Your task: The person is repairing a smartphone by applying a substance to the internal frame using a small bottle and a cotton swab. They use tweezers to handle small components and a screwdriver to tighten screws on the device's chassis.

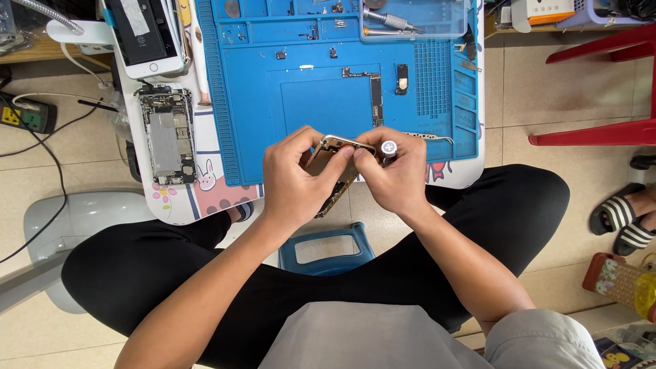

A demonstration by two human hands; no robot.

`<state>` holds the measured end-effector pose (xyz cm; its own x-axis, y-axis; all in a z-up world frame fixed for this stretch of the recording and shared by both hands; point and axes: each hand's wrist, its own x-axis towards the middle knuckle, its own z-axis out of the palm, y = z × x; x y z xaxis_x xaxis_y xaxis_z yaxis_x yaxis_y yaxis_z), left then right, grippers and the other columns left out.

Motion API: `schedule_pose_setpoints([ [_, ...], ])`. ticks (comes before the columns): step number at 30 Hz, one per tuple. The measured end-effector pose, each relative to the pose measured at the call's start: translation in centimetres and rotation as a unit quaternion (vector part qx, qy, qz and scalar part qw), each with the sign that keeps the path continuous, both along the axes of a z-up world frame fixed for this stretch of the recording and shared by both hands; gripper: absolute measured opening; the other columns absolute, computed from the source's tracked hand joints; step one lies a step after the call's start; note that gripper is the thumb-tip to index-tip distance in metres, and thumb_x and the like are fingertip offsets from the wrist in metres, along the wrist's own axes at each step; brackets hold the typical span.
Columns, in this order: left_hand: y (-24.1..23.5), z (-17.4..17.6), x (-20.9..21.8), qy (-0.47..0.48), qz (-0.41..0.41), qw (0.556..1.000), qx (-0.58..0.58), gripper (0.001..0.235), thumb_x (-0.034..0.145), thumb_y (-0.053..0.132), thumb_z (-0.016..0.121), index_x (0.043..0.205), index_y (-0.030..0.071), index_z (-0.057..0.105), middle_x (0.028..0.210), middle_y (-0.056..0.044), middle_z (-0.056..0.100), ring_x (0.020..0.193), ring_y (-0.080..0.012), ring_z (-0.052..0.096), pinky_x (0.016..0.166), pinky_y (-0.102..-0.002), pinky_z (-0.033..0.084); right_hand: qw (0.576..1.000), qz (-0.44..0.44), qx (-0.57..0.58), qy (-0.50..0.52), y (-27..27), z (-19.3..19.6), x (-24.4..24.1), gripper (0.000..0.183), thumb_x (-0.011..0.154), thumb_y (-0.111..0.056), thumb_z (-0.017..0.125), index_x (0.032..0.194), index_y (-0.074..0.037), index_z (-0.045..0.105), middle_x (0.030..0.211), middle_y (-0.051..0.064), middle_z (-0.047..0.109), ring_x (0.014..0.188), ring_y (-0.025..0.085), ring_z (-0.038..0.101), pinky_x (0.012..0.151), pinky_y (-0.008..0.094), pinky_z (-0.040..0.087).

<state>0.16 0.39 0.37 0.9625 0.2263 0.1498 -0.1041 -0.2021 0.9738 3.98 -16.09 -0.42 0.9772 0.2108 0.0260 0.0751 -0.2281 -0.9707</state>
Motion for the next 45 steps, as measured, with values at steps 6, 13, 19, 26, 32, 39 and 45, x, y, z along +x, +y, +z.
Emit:
schedule_pose_setpoints([
  [6,-0.2,-0.4,0.0,0.040,-0.007,0.999,-0.023,0.018,0.089,0.017,0.083,0.077,0.011,0.071,0.051,-0.001,0.055,0.048,-0.0070,0.045,0.042,-0.022,0.037,1.000,0.005,-0.015,0.026,-0.3,-0.3,0.2,0.011,0.082,-0.003,0.069,0.084,-0.007,0.080,0.048,0.001,0.052,0.051,0.004,0.041,0.046,0.020,0.035],
  [13,0.5,-2.1,1.2,0.092,-0.002,0.993,-0.074,0.017,0.091,0.016,0.078,0.077,0.010,0.070,0.053,-0.002,0.060,0.054,-0.0058,0.047,0.046,-0.022,0.038,0.992,0.104,0.015,0.076,-0.9,3.5,2.4,0.024,0.092,0.003,0.063,0.112,0.007,0.076,0.051,0.004,0.055,0.049,0.005,0.044,0.050,0.021,0.038],
  [19,0.7,-1.8,2.4,0.245,0.020,0.939,-0.243,0.013,0.097,0.020,0.073,0.095,0.007,0.073,0.074,0.000,0.067,0.070,-0.0058,0.056,0.063,-0.021,0.050,0.995,0.076,-0.066,-0.024,-5.6,3.9,9.9,0.034,0.114,-0.025,0.049,0.108,0.001,0.069,0.117,0.024,0.072,0.099,0.029,0.064,0.078,0.041,0.060],
  [26,1.0,-0.8,3.5,0.443,0.043,0.854,-0.269,0.086,0.087,0.047,0.065,0.161,0.013,0.037,0.154,0.000,0.053,0.137,-0.0113,0.054,0.113,-0.028,0.042,0.969,-0.006,-0.208,-0.136,-9.0,0.4,18.3,0.036,0.122,-0.030,0.047,0.106,-0.010,0.072,0.077,0.000,0.056,0.066,0.008,0.049,0.056,0.026,0.041],
  [32,1.1,-1.2,3.7,0.408,0.068,0.869,-0.272,0.038,0.096,0.036,0.065,0.130,0.019,0.063,0.119,0.002,0.072,0.107,-0.0079,0.068,0.095,-0.023,0.050,0.963,0.066,-0.205,-0.163,-8.6,-2.8,20.8,0.020,0.112,-0.013,0.067,0.124,-0.001,0.078,0.109,0.014,0.078,0.094,0.019,0.073,0.070,0.027,0.057],
  [39,0.9,-1.4,3.7,0.366,0.056,0.893,-0.256,0.032,0.096,0.036,0.065,0.122,0.017,0.067,0.120,0.003,0.075,0.112,-0.0088,0.067,0.103,-0.025,0.049,0.894,0.041,-0.378,-0.236,-8.1,-4.5,20.7,0.022,0.105,-0.021,0.076,0.127,-0.017,0.080,0.112,0.006,0.077,0.101,0.026,0.058,0.074,0.047,0.045],
  [45,0.8,-1.6,3.5,0.313,0.058,0.915,-0.249,0.024,0.095,0.029,0.068,0.115,0.015,0.070,0.116,0.000,0.076,0.111,-0.0117,0.068,0.103,-0.028,0.050,0.886,0.051,-0.392,-0.245,-8.3,-5.5,21.0,0.020,0.102,-0.013,0.078,0.121,-0.014,0.081,0.112,0.008,0.080,0.101,0.028,0.058,0.076,0.045,0.047],
])
